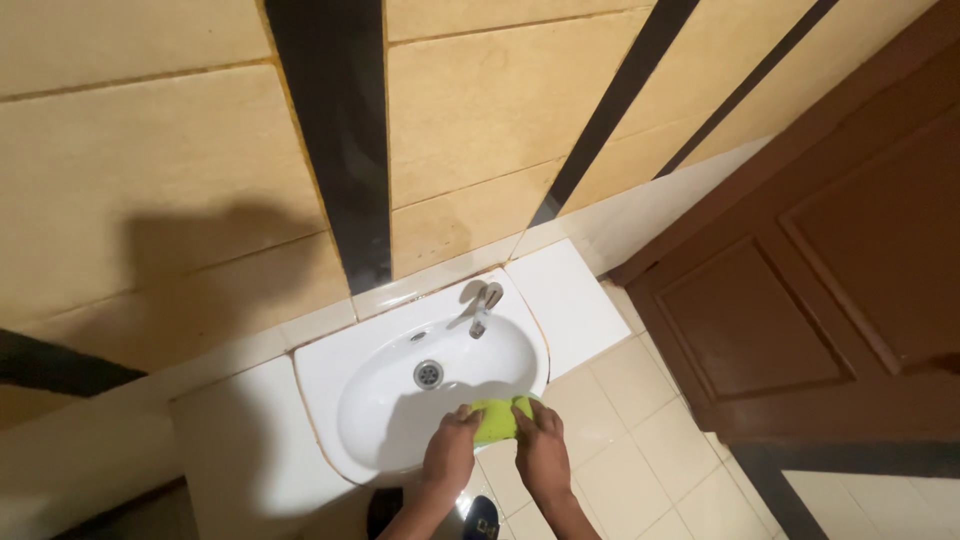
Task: The person cleans a bathroom sink using a blue scrub brush and a green sponge. They scrub the sink basin and faucet area, rinse the brush under running water, and wipe the surrounding surfaces.
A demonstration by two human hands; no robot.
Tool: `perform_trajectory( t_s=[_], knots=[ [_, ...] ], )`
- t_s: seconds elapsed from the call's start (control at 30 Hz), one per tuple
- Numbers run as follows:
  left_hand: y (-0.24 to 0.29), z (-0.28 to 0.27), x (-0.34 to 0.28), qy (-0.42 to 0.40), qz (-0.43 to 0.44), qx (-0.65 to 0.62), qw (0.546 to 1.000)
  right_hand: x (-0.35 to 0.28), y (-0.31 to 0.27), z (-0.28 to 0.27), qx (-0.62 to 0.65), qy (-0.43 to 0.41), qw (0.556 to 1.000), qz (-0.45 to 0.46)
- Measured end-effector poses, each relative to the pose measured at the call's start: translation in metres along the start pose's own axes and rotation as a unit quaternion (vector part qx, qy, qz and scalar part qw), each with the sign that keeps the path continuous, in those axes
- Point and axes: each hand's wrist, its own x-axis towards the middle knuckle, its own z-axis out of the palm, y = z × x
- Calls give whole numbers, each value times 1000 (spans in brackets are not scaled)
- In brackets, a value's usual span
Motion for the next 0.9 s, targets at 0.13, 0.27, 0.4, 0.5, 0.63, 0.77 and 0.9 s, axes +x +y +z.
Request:
perform_trajectory(
  t_s=[0.13, 0.27, 0.4, 0.5, 0.63, 0.77, 0.9],
  knots=[
    [-4, -5, 17, -37, -8, -12, 999, 9, -1, 7, 8, 10, 1000, 9],
    [-12, -10, 30, -56, 18, -14, 998, 21, -15, 8, -42, 1, 999, 22],
    [-24, -10, 31, -59, 27, -59, 996, 23, -30, 10, -33, 4, 997, 70],
    [-23, -16, 27, -53, 34, -72, 995, 22, -27, 17, -34, 16, 997, 73],
    [-21, -12, 30, -52, 39, -66, 996, 32, -28, 12, -58, -16, 995, 75],
    [-24, 19, 48, -33, 28, -97, 994, 53, -24, 5, -124, -40, 990, 52],
    [-20, 43, 67, -10, -6, -102, 995, 79, 1, 8, -166, -18, 986, -23]
  ],
)
